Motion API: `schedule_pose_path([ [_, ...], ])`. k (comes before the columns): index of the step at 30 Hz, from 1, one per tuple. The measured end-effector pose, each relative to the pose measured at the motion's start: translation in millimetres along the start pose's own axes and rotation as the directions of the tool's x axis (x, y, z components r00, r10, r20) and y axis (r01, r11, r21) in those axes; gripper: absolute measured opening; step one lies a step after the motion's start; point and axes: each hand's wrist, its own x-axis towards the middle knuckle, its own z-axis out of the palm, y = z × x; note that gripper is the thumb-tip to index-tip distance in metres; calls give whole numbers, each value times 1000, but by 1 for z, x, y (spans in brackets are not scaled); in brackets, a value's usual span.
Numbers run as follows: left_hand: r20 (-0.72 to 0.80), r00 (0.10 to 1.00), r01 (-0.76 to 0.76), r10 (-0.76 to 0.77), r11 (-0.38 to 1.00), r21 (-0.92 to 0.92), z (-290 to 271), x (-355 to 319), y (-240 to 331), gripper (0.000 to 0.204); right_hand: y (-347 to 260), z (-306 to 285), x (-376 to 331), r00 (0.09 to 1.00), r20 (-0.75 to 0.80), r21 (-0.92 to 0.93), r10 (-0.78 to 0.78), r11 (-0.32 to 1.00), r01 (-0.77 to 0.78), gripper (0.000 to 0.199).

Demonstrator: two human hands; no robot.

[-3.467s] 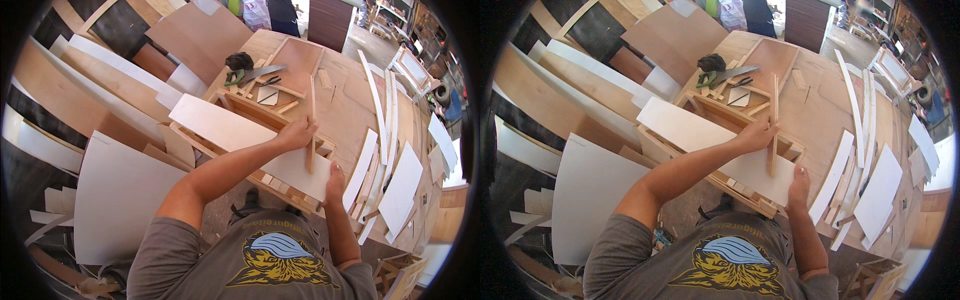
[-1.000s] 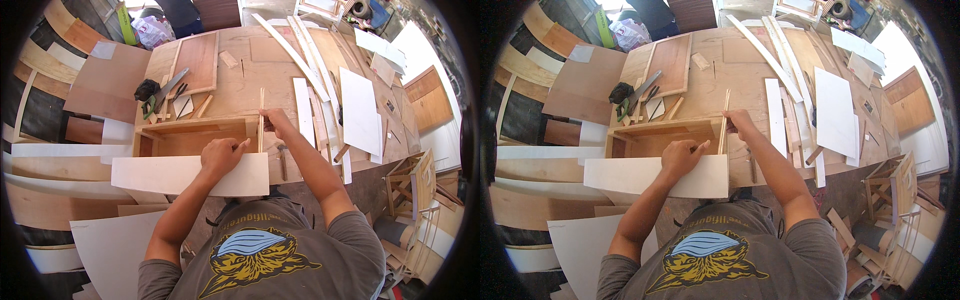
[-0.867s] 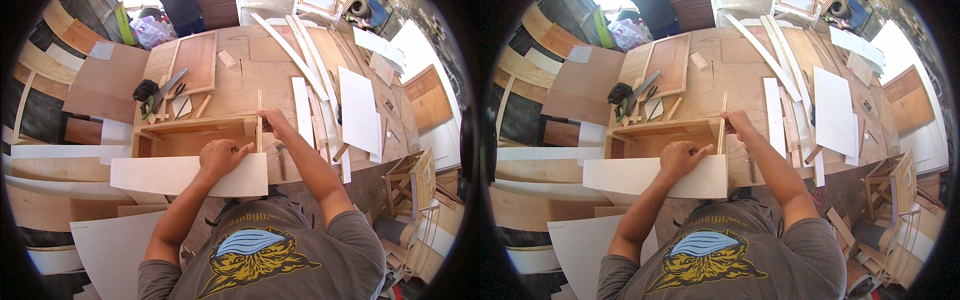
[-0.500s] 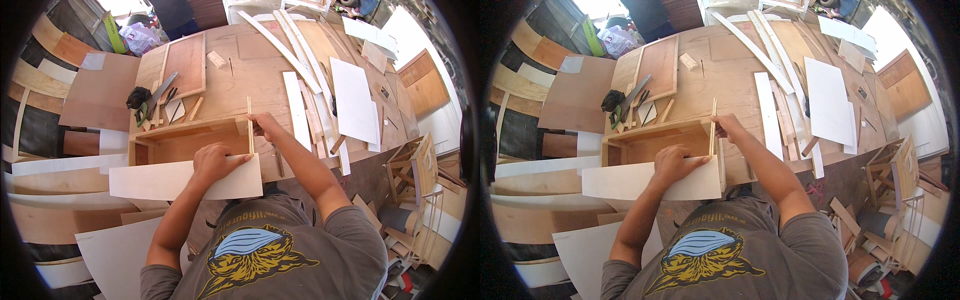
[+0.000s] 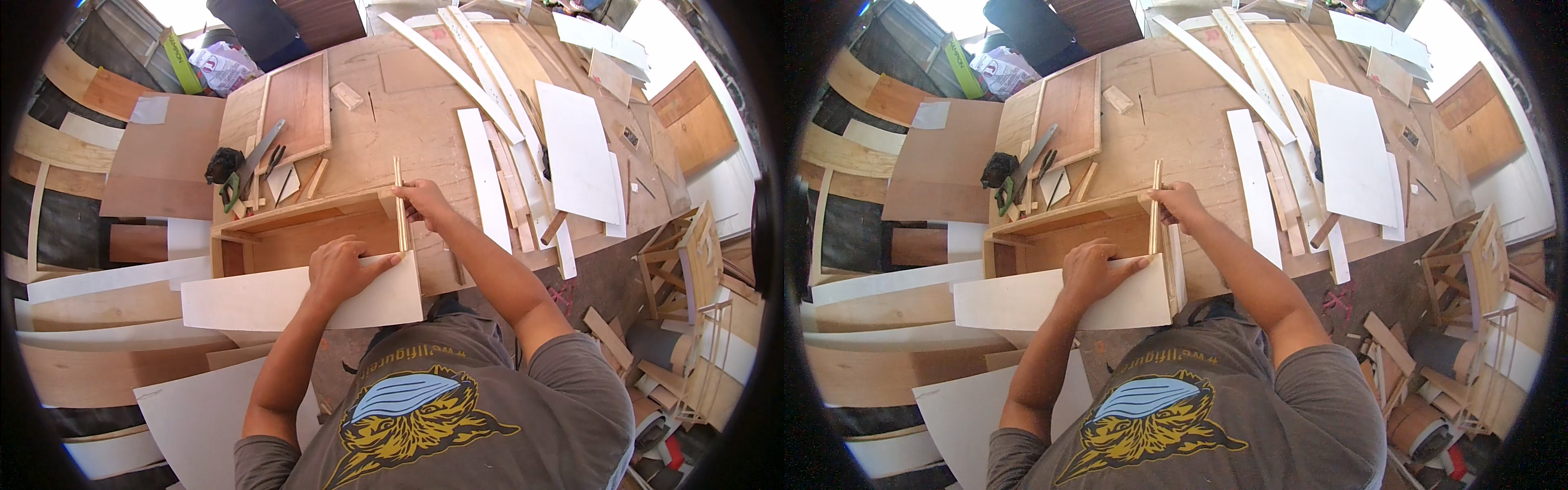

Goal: The person selects wooden pieces from a pile on the floor, marks them with a pencil, cuts a piece using a hand saw, and fits the pieces together to construct a rectangular frame or drawer-like structure on a workbench.

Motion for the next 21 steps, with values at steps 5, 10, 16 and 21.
schedule_pose_path([
  [5,-51,998,-20,21,999,27,2,-2,-1,64,-2,8,-13,988,-77,-105,-136,986,128,28],
  [10,-97,993,-66,70,997,40,4,-1,0,61,-2,4,-20,903,-13,-502,-429,784,366,28],
  [16,-129,988,-89,89,996,10,6,-2,-1,54,-6,-8,-41,666,290,-607,-687,406,683,30],
  [21,-152,981,-116,122,992,48,5,-3,-2,55,-13,-18,-57,560,634,-343,-533,455,822,27],
])
